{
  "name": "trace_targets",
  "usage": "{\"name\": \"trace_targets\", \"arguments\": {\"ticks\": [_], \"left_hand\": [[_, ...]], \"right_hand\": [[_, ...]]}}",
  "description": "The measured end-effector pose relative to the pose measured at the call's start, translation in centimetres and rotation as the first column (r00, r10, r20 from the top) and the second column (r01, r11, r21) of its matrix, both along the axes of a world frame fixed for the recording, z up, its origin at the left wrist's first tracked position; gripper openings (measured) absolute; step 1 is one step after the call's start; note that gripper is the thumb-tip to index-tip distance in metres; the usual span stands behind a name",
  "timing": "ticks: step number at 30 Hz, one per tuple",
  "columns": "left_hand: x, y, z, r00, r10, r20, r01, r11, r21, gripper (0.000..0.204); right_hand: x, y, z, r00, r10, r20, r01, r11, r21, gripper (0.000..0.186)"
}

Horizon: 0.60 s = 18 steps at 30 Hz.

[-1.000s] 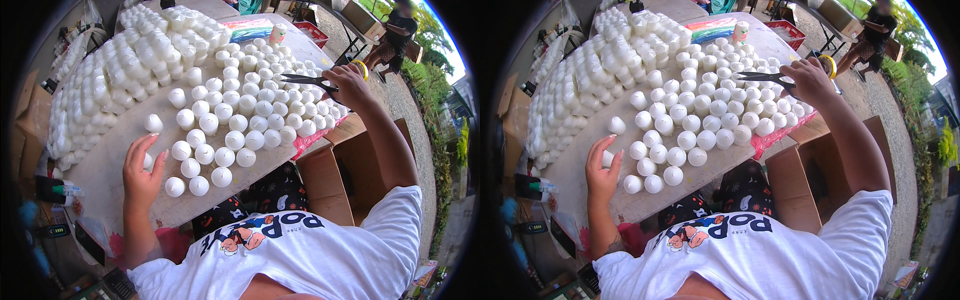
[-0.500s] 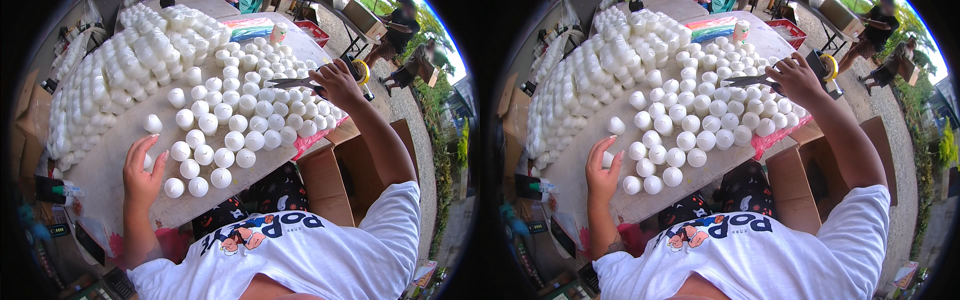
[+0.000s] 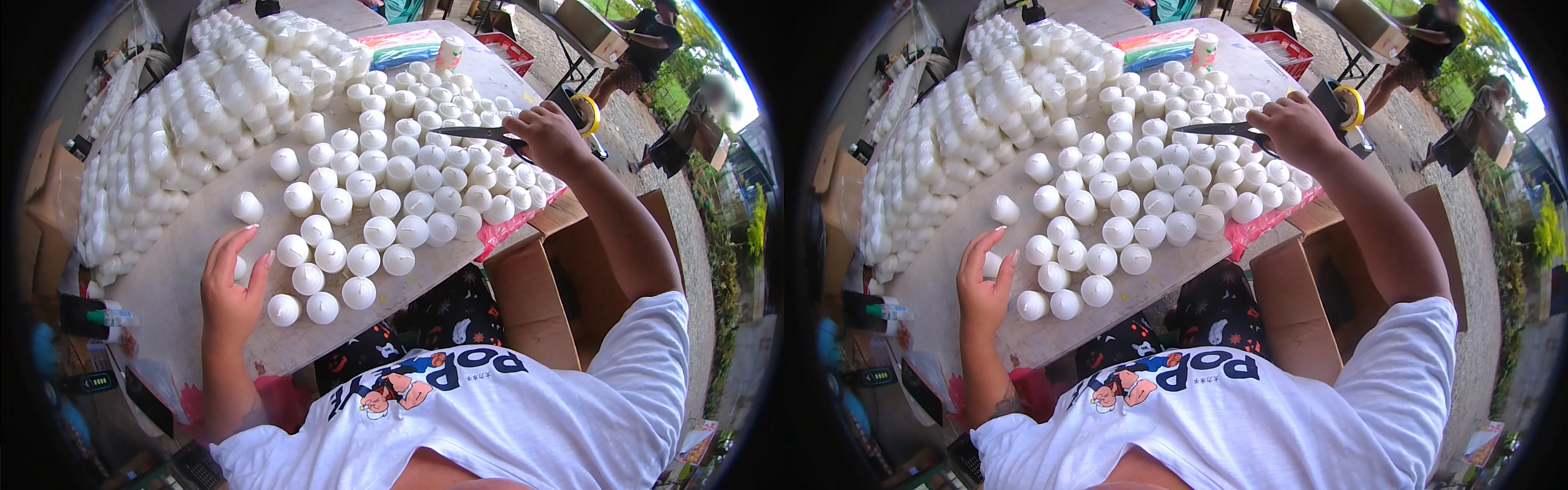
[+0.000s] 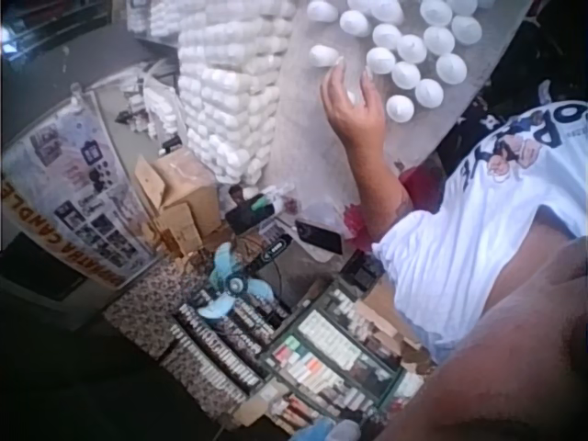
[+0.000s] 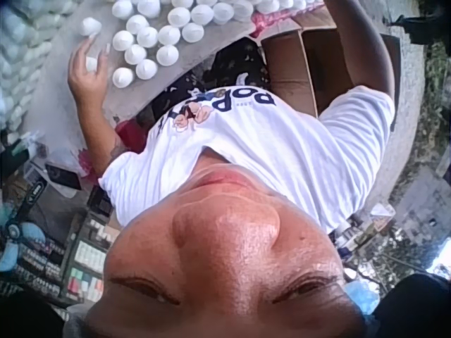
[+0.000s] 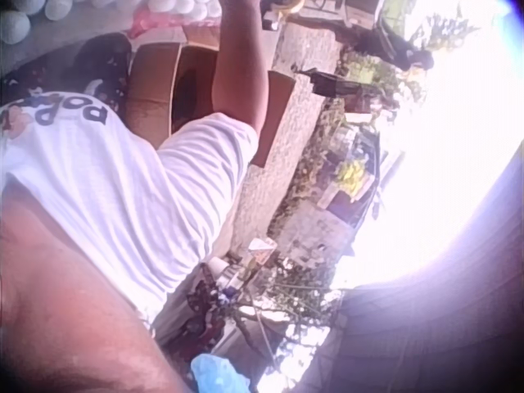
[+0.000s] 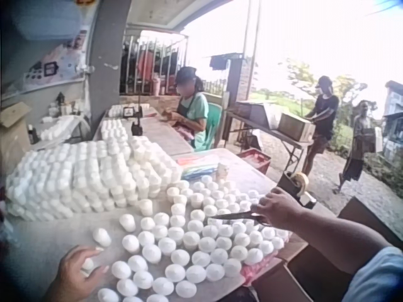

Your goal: The person picks up white cylindrical candles from a table, trims their wicks with scissors, and places them back on the table. The person repeats this process for many candles in a repetitive manner.

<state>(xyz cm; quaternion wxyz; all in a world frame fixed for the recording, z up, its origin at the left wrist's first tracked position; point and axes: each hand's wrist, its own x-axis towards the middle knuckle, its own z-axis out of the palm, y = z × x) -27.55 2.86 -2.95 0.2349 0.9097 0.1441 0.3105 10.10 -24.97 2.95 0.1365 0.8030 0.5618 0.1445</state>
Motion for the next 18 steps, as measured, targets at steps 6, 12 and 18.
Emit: {"name": "trace_targets", "arguments": {"ticks": [6,12,18], "left_hand": [[-0.1,-0.2,-0.1,1.0,0.015,-0.022,-0.016,0.999,-0.028,0.031],[-0.1,-0.1,-0.2,0.999,0.015,-0.03,-0.015,1.0,-0.012,0.031],[0.1,0.1,-0.2,1.0,0.016,-0.017,-0.016,1.0,-0.012,0.03]], "right_hand": [[-2.2,-3.2,3.2,0.784,-0.333,-0.523,0.409,0.912,0.033,0.056],[-2.9,-5.2,2.1,0.693,-0.434,-0.576,0.522,0.853,-0.014,0.056],[-1.3,-3.7,1.4,0.925,-0.276,-0.262,0.318,0.939,0.133,0.05]]}}
